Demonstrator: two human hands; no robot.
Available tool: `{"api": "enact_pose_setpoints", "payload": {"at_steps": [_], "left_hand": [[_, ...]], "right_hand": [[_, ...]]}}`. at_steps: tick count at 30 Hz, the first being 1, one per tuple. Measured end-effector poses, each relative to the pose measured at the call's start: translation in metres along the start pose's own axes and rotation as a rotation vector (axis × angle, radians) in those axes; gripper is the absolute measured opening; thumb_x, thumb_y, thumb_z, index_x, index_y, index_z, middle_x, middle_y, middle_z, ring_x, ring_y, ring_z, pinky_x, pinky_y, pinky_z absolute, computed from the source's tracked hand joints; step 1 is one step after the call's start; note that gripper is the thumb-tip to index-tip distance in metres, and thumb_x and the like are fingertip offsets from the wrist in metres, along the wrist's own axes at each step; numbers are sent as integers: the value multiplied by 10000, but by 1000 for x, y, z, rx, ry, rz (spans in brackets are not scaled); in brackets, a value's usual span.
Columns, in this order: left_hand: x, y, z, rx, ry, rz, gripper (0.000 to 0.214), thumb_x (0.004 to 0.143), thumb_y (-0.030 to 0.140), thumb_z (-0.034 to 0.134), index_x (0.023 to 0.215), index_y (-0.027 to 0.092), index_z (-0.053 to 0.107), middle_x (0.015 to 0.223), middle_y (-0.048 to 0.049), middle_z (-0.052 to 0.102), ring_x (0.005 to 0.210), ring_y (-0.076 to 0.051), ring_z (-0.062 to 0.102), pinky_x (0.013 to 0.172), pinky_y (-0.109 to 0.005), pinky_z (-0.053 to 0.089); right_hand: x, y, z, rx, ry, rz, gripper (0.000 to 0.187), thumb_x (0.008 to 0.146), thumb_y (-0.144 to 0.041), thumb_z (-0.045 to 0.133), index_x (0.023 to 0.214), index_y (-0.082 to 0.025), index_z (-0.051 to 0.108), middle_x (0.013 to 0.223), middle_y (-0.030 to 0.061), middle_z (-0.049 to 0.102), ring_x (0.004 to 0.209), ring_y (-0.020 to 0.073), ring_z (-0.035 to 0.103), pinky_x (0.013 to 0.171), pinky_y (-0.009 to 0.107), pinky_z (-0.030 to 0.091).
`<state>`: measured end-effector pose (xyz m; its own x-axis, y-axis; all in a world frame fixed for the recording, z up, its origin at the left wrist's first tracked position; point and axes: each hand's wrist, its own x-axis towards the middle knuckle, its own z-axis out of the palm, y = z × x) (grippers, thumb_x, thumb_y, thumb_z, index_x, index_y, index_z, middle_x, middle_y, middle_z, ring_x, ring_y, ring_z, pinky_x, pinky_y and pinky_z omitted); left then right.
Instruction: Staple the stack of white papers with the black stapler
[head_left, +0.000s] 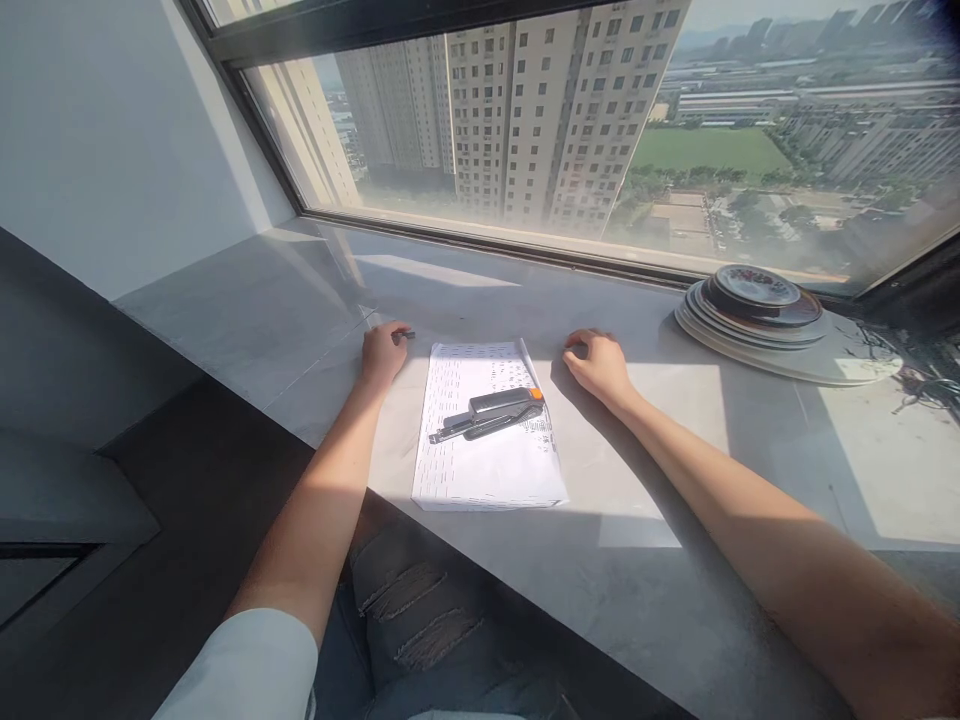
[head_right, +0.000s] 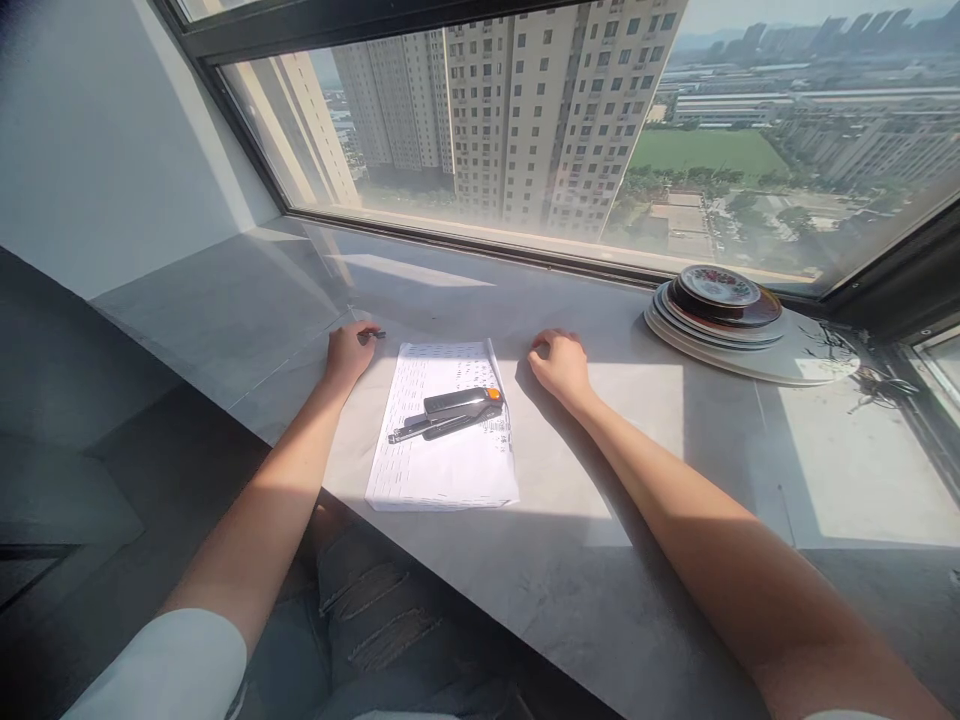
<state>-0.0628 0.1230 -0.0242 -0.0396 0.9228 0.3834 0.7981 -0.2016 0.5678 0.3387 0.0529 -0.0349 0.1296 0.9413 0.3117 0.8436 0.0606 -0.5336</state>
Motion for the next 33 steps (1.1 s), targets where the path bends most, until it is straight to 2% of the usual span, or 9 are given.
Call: {"api": "enact_pose_setpoints", "payload": {"at_steps": [8, 17, 27, 33], "left_hand": [[0, -1, 1, 72, 12, -6, 271, 866, 107, 593, 923, 216, 835, 1033, -83, 825, 966, -267, 748, 1011, -381, 562], [1, 1, 3, 98, 4, -41, 255, 862, 90, 598, 894, 207, 822, 1088, -120, 815, 1066, -304, 731, 1047, -415, 538], [1, 2, 7, 98, 18, -66, 139, 883, 170, 652, 840, 223, 774, 1068, -125, 797, 1034, -298, 705, 1031, -416, 519], [4, -1, 0, -9, 205, -104, 189, 974, 166, 522, 984, 200, 708, 1084, -108, 776, 992, -251, 712, 969, -367, 536]], "right_hand": [[0, 1, 1, 8, 9, -7, 291, 785, -239, 547, 978, -189, 759, 1110, 131, 772, 1093, 327, 637, 962, 412, 507], [0, 0, 0, 4, 1, -6, 302, 783, -234, 539, 984, -185, 760, 1109, 131, 772, 1080, 324, 638, 957, 411, 507], [-1, 0, 0, 2, 4, -7, 297, 791, -237, 545, 989, -187, 761, 1123, 131, 775, 1094, 331, 641, 963, 414, 510], [0, -1, -1, -6, 0, -3, 311, 785, -231, 542, 995, -182, 766, 1136, 133, 775, 1100, 333, 643, 958, 417, 514]]}}
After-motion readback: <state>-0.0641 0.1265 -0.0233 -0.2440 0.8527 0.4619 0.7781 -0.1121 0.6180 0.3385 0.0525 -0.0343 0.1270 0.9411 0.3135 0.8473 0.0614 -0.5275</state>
